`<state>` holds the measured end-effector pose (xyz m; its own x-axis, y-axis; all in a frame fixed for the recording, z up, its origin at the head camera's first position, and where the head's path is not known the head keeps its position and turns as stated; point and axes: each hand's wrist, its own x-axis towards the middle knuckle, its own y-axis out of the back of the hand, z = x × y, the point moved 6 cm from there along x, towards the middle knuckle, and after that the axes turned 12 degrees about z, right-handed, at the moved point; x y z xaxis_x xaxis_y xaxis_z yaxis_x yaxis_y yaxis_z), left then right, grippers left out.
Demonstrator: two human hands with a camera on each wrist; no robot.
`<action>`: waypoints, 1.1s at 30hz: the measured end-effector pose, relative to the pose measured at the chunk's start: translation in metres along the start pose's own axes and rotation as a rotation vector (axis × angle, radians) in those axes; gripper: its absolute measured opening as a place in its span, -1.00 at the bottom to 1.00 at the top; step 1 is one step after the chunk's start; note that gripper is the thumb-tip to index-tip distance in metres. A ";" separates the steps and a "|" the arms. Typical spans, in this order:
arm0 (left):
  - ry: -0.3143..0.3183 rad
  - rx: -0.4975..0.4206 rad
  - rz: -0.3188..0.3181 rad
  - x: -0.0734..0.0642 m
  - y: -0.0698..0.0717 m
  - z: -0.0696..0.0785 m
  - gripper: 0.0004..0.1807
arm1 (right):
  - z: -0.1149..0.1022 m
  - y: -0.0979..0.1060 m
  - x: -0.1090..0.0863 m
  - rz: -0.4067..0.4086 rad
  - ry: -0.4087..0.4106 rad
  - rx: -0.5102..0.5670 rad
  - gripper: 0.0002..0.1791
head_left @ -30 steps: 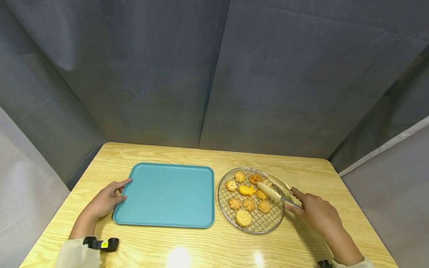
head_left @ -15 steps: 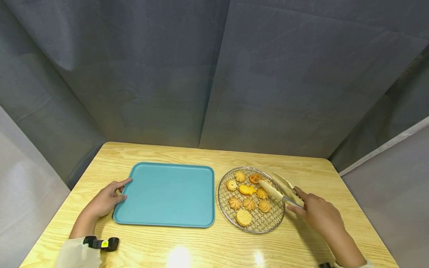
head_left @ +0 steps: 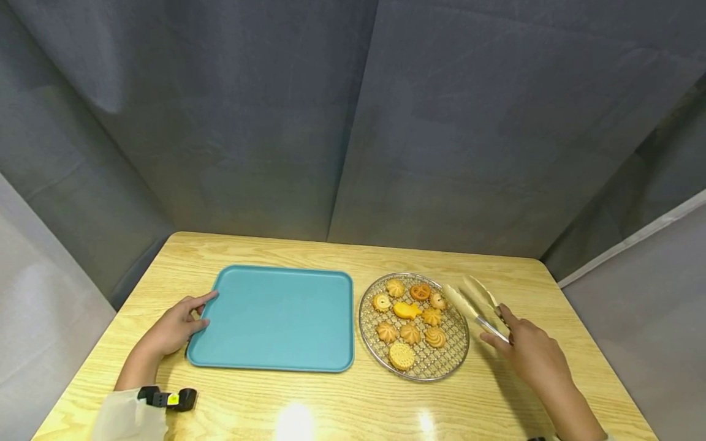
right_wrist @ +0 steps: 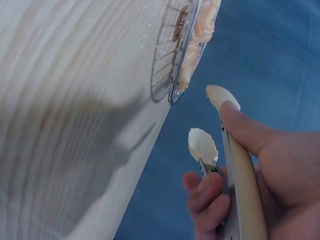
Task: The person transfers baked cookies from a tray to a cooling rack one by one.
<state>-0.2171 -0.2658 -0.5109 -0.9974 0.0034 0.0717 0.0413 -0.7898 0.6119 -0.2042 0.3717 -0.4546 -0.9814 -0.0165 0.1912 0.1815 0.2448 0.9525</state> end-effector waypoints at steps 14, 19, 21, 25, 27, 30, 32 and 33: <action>0.003 0.006 0.003 0.001 -0.001 0.000 -0.34 | 0.014 -0.006 -0.003 -0.004 -0.040 0.015 -0.02; 0.011 0.012 0.002 0.002 -0.001 -0.001 -0.34 | 0.016 -0.007 -0.006 0.017 -0.042 0.042 -0.08; 0.015 0.015 0.001 0.002 -0.001 -0.002 -0.34 | 0.017 -0.007 -0.007 0.018 -0.045 0.052 -0.09; 0.013 0.023 0.002 0.002 -0.001 -0.002 -0.34 | 0.020 -0.009 -0.009 0.001 -0.057 0.066 -0.06; 0.016 0.025 0.002 0.001 -0.001 -0.002 -0.33 | 0.022 -0.011 -0.010 -0.018 -0.062 0.076 -0.05; 0.022 0.028 0.003 0.002 -0.001 -0.002 -0.33 | 0.024 -0.013 -0.012 -0.056 -0.076 0.093 -0.02; 0.022 0.028 0.004 0.002 -0.001 -0.003 -0.33 | 0.026 -0.015 -0.014 -0.076 -0.082 0.099 -0.02; 0.022 0.029 0.005 0.002 -0.001 -0.004 -0.34 | 0.026 -0.016 -0.015 -0.082 -0.083 0.099 -0.03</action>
<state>-0.2191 -0.2674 -0.5140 -0.9982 -0.0137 0.0578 0.0473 -0.7718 0.6341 -0.1942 0.3937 -0.4789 -0.9952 0.0392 0.0892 0.0973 0.3401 0.9354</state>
